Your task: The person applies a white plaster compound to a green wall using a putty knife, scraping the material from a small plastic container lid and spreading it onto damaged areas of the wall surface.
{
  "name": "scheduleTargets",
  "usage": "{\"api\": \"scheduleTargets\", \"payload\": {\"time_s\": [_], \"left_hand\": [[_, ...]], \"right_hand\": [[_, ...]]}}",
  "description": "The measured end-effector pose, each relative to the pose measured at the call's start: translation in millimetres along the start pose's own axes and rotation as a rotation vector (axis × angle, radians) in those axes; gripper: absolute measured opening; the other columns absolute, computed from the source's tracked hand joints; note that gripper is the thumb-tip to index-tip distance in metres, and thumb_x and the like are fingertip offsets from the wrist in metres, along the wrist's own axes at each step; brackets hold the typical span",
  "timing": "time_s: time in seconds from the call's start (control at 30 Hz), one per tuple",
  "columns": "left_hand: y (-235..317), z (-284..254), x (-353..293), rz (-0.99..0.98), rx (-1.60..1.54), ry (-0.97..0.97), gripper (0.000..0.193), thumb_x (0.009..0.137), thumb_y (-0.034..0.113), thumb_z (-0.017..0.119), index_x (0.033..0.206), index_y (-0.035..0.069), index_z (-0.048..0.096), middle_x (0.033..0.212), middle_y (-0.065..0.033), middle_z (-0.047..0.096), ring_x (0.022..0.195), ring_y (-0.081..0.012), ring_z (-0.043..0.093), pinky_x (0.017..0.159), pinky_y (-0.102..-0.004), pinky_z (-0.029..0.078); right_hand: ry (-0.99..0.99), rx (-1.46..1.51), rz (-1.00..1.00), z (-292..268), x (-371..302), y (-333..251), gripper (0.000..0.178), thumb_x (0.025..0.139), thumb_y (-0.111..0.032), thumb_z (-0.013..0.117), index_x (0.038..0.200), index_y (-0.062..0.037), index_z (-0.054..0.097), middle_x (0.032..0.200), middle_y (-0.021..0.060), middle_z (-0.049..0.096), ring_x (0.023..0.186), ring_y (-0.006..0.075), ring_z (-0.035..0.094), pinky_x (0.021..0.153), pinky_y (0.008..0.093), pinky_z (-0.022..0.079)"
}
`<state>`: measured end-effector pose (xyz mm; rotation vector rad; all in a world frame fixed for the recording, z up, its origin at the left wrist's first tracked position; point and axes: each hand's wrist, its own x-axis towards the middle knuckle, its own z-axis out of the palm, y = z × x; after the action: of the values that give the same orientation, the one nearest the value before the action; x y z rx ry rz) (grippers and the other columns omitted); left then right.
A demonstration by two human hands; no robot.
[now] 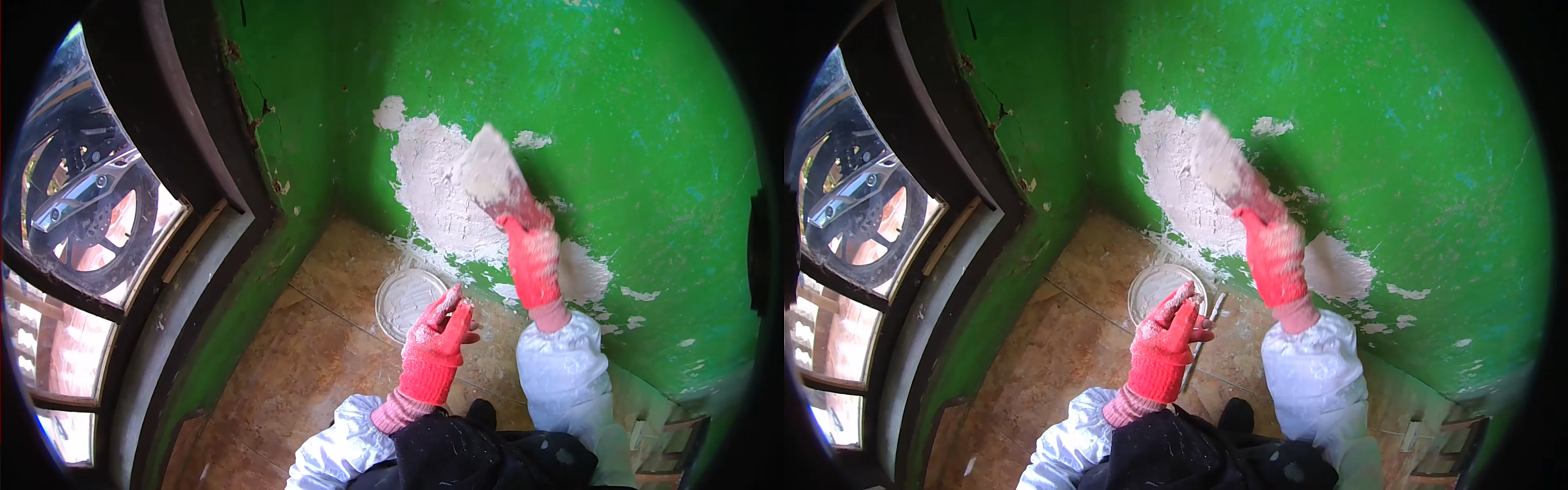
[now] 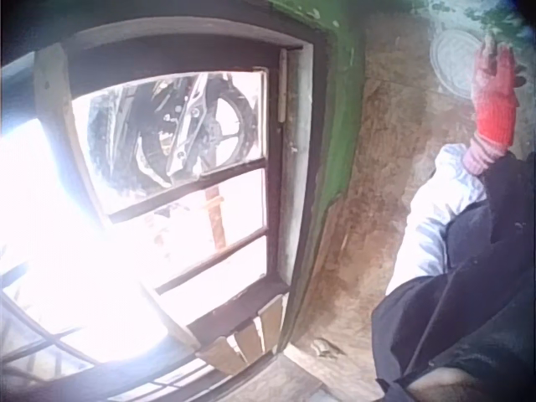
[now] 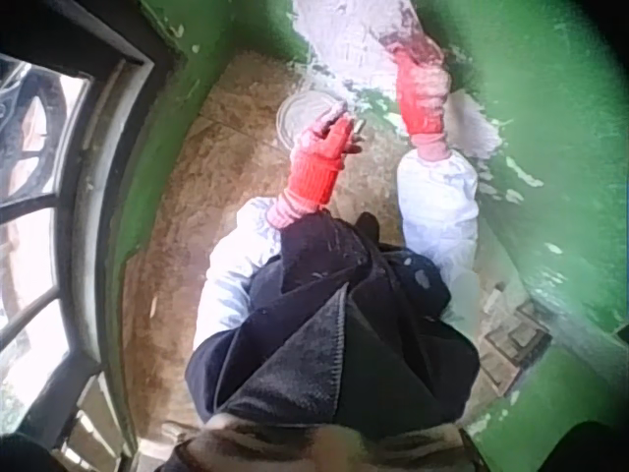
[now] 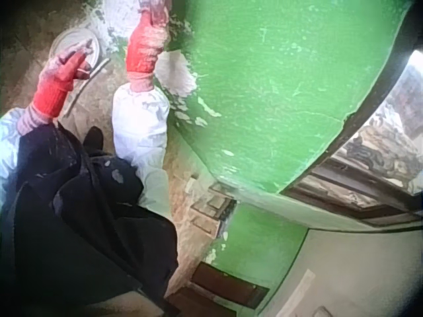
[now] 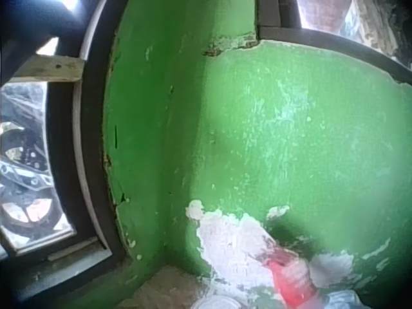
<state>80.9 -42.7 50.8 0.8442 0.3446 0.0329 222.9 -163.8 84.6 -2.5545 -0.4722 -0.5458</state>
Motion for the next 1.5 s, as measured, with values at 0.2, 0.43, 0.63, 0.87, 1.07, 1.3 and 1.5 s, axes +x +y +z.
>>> {"api": "scheduleTargets", "payload": {"time_s": [0.2, 0.43, 0.63, 0.87, 1.07, 1.3, 1.5], "left_hand": [[-19, -7, 8, -0.034, -0.026, -0.056, 0.040, 0.090, 0.022, 0.056, 0.123, 0.000, 0.052, 0.090, -0.0063, 0.060, 0.074, -0.0154, 0.059, 0.066, -0.0302, 0.052], [-16, -14, 8, -0.097, -0.021, -0.065, 0.040, 0.090, 0.023, 0.057, 0.123, 0.002, 0.053, 0.088, -0.0049, 0.061, 0.073, -0.0151, 0.059, 0.066, -0.0295, 0.052], [-22, -19, 8, -0.143, -0.063, -0.059, 0.036, 0.090, 0.021, 0.057, 0.121, 0.003, 0.055, 0.089, -0.0053, 0.061, 0.073, -0.0163, 0.061, 0.066, -0.0295, 0.052], [-16, -24, 6, -0.137, -0.089, -0.067, 0.035, 0.090, 0.021, 0.057, 0.120, 0.003, 0.055, 0.090, -0.0054, 0.061, 0.073, -0.0163, 0.060, 0.066, -0.0297, 0.053], [-13, -22, 4, -0.140, -0.095, -0.060, 0.036, 0.090, 0.022, 0.057, 0.120, 0.003, 0.056, 0.088, -0.0054, 0.061, 0.072, -0.0160, 0.060, 0.066, -0.0301, 0.052], [-13, -34, 7, -0.120, -0.120, -0.055, 0.034, 0.090, 0.021, 0.057, 0.119, 0.003, 0.056, 0.086, -0.0053, 0.061, 0.070, -0.0159, 0.060, 0.066, -0.0301, 0.052], [-13, -18, 5, -0.175, -0.100, -0.103, 0.034, 0.090, 0.021, 0.057, 0.119, 0.003, 0.056, 0.088, -0.0059, 0.062, 0.071, -0.0163, 0.060, 0.067, -0.0302, 0.052]], "right_hand": [[0.257, -0.061, 0.076, -1, 17, 16, 0.014, 0.084, -0.021, 0.061, 0.088, -0.0085, 0.066, 0.071, 0.0092, 0.064, 0.060, 0.0199, 0.061, 0.054, 0.0311, 0.046], [0.312, 0.348, 0.410, -41, -1, -30, 0.022, 0.081, -0.022, 0.067, 0.085, -0.0007, 0.067, 0.078, 0.0041, 0.068, 0.064, 0.0115, 0.058, 0.057, 0.0297, 0.045], [0.132, 0.132, 0.331, 8, 31, -12, 0.020, 0.083, -0.022, 0.064, 0.085, -0.0026, 0.066, 0.075, 0.0069, 0.067, 0.061, 0.0155, 0.060, 0.057, 0.0301, 0.045], [0.157, -0.087, 0.149, -24, 10, -1, 0.020, 0.084, -0.020, 0.063, 0.093, -0.0025, 0.065, 0.081, 0.0076, 0.067, 0.064, 0.0135, 0.060, 0.059, 0.0273, 0.047], [0.171, 0.255, 0.307, -3, 37, -24, 0.023, 0.083, -0.025, 0.062, 0.091, -0.0043, 0.066, 0.077, 0.0088, 0.068, 0.065, 0.0220, 0.064, 0.058, 0.0305, 0.048], [0.252, 0.500, 0.348, -13, 5, 11, 0.015, 0.085, -0.023, 0.061, 0.087, -0.0101, 0.068, 0.075, 0.0119, 0.065, 0.062, 0.0227, 0.061, 0.054, 0.0302, 0.046], [0.154, -0.325, -0.138, -2, 29, 29, 0.013, 0.084, -0.017, 0.063, 0.088, -0.0055, 0.066, 0.075, 0.0056, 0.064, 0.062, 0.0130, 0.056, 0.055, 0.0276, 0.044]]}}
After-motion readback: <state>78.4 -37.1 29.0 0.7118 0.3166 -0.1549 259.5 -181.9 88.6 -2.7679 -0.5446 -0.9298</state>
